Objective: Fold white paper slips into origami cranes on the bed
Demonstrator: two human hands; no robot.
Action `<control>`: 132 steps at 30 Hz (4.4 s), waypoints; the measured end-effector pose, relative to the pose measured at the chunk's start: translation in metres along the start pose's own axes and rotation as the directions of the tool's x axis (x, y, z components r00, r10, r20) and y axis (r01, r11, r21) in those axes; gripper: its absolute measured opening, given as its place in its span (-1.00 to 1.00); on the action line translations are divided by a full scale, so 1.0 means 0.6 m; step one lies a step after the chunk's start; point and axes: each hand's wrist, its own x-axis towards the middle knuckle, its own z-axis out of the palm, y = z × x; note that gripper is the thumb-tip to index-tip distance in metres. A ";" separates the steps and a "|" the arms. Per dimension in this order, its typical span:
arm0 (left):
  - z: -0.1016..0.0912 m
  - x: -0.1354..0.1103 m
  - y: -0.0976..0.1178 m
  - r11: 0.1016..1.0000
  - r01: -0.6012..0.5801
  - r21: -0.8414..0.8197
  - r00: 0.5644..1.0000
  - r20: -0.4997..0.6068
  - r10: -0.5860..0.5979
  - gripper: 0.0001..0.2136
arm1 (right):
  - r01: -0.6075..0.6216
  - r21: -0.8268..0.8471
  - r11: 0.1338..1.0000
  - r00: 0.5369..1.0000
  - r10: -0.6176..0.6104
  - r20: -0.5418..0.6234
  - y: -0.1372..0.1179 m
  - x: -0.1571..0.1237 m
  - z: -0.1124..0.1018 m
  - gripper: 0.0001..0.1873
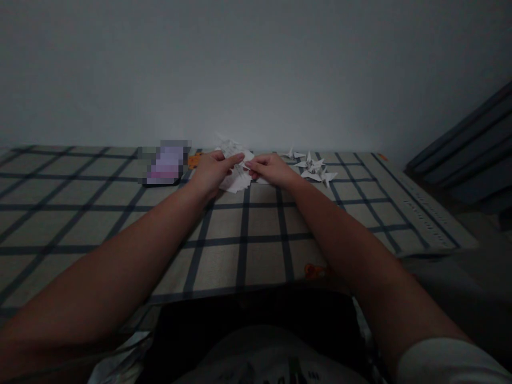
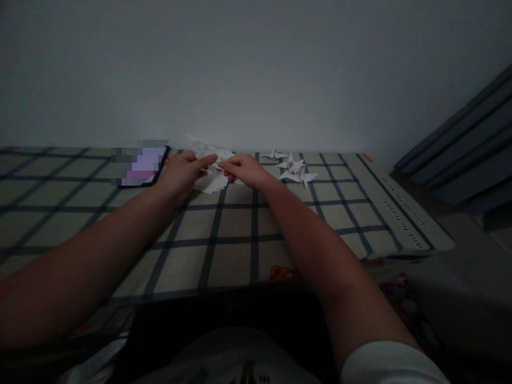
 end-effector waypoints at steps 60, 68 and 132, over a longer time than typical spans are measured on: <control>0.000 0.007 0.006 0.977 0.116 -0.178 0.993 0.026 -0.113 -0.72 | 0.014 0.047 0.999 0.987 -0.006 -0.161 -0.013 0.001 -0.002 -0.69; 0.004 0.005 0.006 0.953 0.193 -0.234 0.981 0.030 -0.192 -0.81 | 0.227 -0.216 0.950 0.936 -0.274 -0.222 0.001 0.005 0.003 -0.70; 0.007 0.002 0.003 0.979 0.176 -0.105 0.984 0.045 -0.173 -0.76 | 0.454 -0.409 0.791 0.860 -0.509 -0.031 0.032 0.016 -0.006 -0.88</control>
